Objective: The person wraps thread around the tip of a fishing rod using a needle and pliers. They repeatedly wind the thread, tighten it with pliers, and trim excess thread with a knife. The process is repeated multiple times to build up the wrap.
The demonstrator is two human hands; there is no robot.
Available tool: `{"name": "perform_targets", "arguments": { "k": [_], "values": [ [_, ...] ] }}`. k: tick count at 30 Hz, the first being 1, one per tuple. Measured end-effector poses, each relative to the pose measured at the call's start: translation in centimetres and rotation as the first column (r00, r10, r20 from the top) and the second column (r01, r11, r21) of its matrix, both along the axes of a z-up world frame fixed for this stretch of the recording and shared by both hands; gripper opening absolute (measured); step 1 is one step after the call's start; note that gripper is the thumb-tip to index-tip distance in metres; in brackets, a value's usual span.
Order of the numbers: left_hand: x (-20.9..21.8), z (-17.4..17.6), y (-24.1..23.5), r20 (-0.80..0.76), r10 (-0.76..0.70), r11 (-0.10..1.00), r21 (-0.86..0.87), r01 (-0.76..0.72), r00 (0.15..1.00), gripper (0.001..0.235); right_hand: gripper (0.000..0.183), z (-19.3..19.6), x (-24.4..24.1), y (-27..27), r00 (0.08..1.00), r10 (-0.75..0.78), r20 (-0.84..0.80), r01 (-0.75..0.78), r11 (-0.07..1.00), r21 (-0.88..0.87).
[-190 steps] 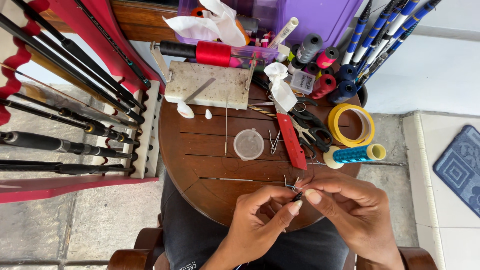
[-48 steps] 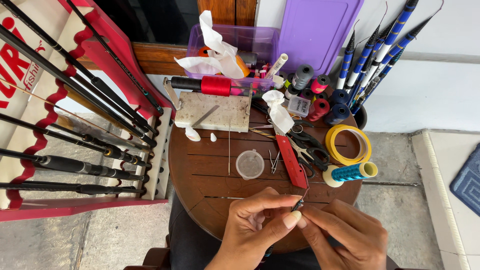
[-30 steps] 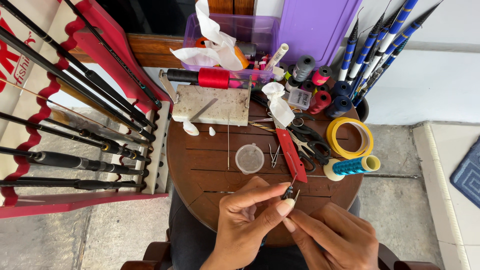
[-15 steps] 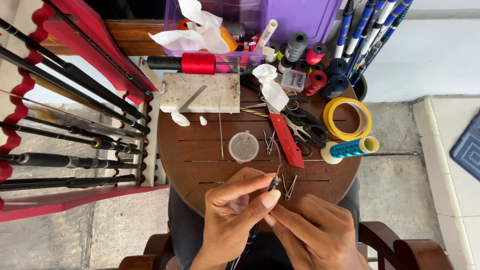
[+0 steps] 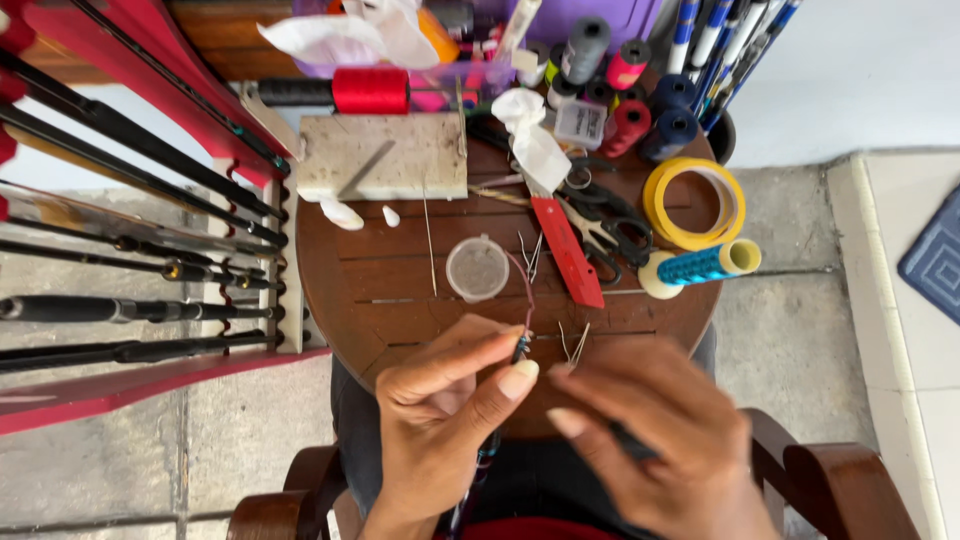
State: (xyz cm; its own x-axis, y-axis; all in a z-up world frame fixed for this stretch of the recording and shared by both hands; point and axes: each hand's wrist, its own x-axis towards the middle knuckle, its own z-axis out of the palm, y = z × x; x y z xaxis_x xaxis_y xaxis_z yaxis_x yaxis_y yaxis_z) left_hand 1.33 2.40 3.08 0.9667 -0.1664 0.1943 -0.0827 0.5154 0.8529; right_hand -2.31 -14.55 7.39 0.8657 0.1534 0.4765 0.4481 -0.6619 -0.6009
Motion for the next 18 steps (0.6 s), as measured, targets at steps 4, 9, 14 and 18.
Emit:
{"name": "perform_targets", "arguments": {
  "k": [4,9,14,18],
  "values": [
    [-0.1,-0.2,1.0,-0.019,0.075,0.994,0.081,-0.074,0.997,0.030,0.023,-1.2,-1.1,-2.0,0.961,-0.264,-0.083,0.271,0.959,0.086],
    [0.4,-0.7,1.6,-0.062,0.146,0.984,0.112,-0.138,0.987,0.029,0.016,-2.9,-2.1,-3.3,0.921,-0.362,-0.143,0.377,0.922,0.092],
    [0.2,-0.4,-0.6,-0.040,0.111,0.994,-0.002,-0.111,0.993,0.029,0.012,-2.3,-0.6,-3.2,0.916,-0.375,-0.142,0.399,0.883,0.246],
    [-0.7,0.8,-3.0,-0.018,0.022,0.997,0.079,-0.020,1.000,0.024,0.010,-1.1,4.5,-2.4,0.940,-0.312,-0.139,0.331,0.932,0.148]
  ]
}}
